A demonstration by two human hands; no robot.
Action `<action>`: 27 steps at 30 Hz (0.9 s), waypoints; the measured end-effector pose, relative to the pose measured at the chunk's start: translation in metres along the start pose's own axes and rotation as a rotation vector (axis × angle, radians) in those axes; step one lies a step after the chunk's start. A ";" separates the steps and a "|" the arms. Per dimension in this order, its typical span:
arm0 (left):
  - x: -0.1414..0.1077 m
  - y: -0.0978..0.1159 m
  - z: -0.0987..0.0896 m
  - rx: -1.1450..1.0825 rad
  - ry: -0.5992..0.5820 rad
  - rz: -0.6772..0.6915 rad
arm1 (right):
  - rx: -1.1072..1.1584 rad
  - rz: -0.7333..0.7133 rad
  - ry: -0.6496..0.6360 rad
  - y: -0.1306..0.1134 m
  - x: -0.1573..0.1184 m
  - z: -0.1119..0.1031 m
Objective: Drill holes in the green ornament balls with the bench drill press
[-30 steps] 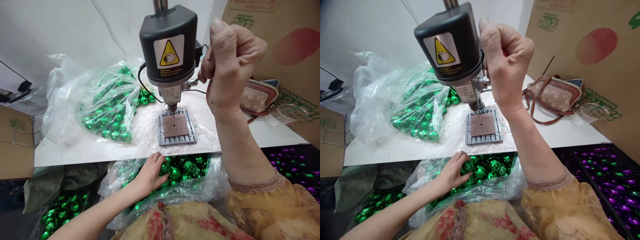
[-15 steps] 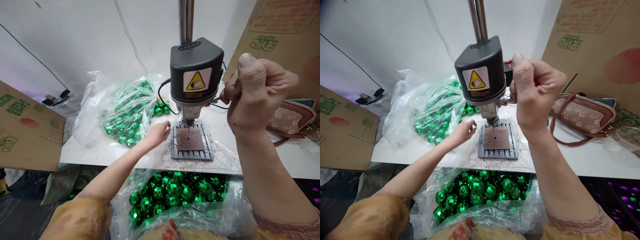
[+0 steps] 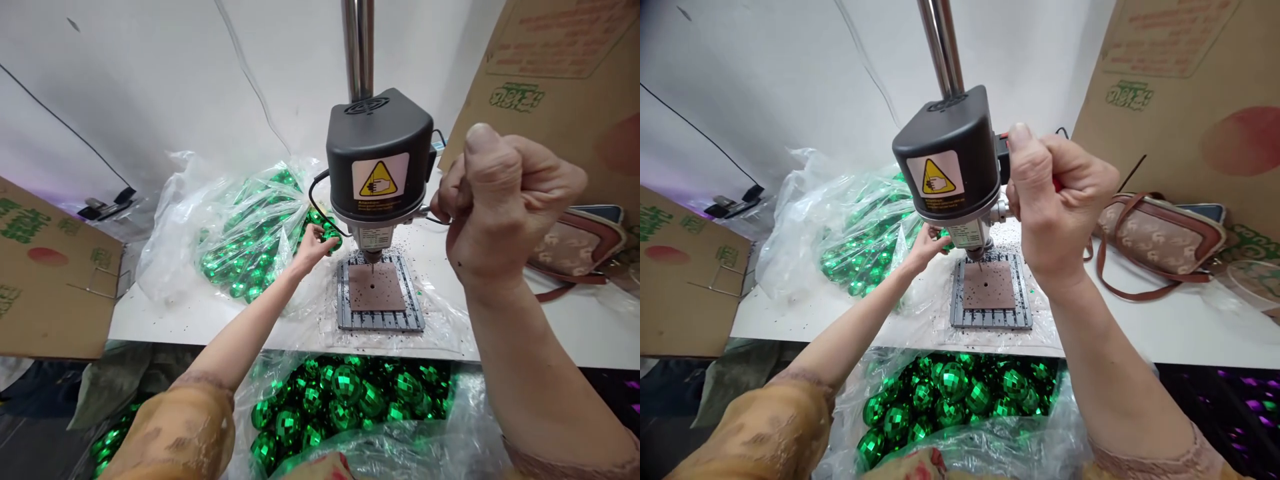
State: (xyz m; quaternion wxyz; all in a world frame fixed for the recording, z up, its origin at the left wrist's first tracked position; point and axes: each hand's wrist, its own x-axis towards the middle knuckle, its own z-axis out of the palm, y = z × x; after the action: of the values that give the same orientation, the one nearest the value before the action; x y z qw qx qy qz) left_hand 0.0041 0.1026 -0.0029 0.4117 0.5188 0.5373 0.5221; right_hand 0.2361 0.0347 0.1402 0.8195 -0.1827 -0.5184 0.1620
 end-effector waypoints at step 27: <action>-0.095 -0.030 0.050 0.067 -0.226 0.135 | -0.200 0.032 -0.043 0.009 -0.001 -0.002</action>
State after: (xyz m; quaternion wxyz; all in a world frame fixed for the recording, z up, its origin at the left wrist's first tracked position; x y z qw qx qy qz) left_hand 0.0616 0.0182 -0.0475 0.4159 0.6228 0.4687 0.4685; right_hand 0.2368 0.0423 0.1343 0.7833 -0.2683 -0.5463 0.1262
